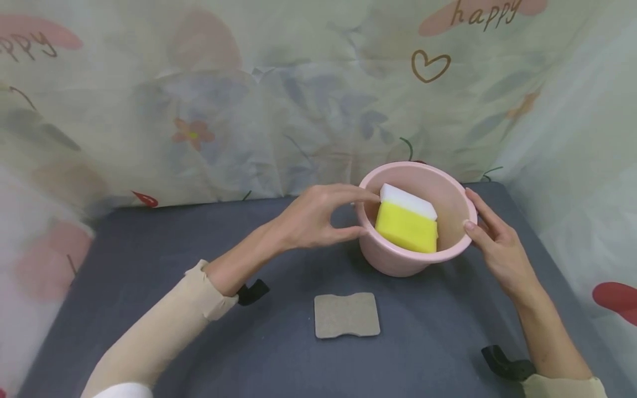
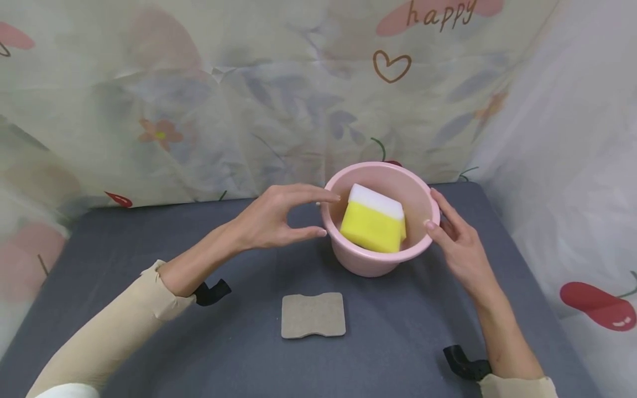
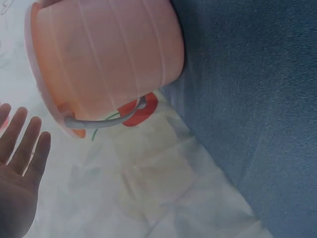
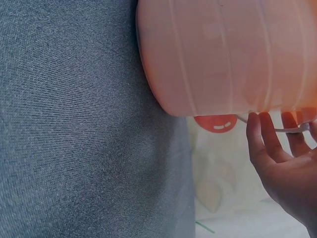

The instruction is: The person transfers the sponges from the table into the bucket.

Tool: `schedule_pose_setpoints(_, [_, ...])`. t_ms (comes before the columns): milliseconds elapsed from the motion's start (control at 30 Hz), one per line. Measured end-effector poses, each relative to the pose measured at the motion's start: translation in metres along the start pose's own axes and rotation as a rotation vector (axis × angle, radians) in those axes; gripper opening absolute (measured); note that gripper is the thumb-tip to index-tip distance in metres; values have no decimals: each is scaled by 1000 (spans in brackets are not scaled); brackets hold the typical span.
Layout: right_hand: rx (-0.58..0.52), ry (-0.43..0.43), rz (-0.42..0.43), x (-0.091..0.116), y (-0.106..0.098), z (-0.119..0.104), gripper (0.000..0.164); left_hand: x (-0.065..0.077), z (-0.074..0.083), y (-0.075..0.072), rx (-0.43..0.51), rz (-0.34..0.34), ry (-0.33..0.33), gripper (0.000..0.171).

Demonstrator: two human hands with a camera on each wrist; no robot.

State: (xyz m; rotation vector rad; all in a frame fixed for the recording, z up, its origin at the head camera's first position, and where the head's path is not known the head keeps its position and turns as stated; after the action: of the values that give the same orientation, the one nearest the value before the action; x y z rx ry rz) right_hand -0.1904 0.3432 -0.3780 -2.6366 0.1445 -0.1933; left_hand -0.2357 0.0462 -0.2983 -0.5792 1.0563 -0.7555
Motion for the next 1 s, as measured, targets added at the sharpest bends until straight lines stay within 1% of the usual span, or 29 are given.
schedule_pose_setpoints(167, [6, 9, -1, -1, 0, 1, 61, 9, 10, -2, -10, -2, 9, 50])
schedule_pose_setpoints(267, [7, 10, 2, -1, -1, 1, 61, 14, 16, 1, 14, -31, 6, 51])
schedule_pose_setpoints(367, [7, 9, 3, -1, -1, 0, 61, 23, 21, 8, 28, -90, -23, 54])
schedule_pose_setpoints(433, [6, 7, 0, -1, -1, 0, 61, 30, 23, 11, 20, -117, -43, 56])
schedule_pose_setpoints(533, [-1, 4, -1, 0, 0, -1, 61, 41, 26, 13, 10, -121, -78, 57])
schedule_pose_setpoints(600, [-2, 2, -4, 0, 0, -1, 61, 49, 26, 15, 19, -116, -101, 57])
schedule_pose_setpoints(633, [-5, 1, -5, 0, 1, -1, 61, 53, 26, 16, 29, -125, -121, 57])
schedule_pose_setpoints(700, [-10, -2, -9, -1, 1, -1, 61, 62, 26, 22, 46, -166, -168, 60])
schedule_pose_setpoints(867, [-3, -6, -3, -1, 0, -2, 61, 81, 27, 38, 75, -307, -270, 71])
schedule_pose_setpoints(1000, [8, 7, -2, -1, 0, 0, 62, 94, 29, 48, 94, -357, -314, 76])
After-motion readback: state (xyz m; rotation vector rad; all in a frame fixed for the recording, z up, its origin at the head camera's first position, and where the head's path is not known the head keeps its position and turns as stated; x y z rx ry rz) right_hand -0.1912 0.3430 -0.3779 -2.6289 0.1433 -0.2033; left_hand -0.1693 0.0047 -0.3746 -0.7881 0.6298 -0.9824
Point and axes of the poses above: each hand's wrist, its own x-axis away from the middle knuckle, its own y-axis out of the palm, z = x × y, the point moved 7 cm from there along -x, towards the middle knuckle, and after that the axes turned 11 degrees about y, right-handed, at the moved point
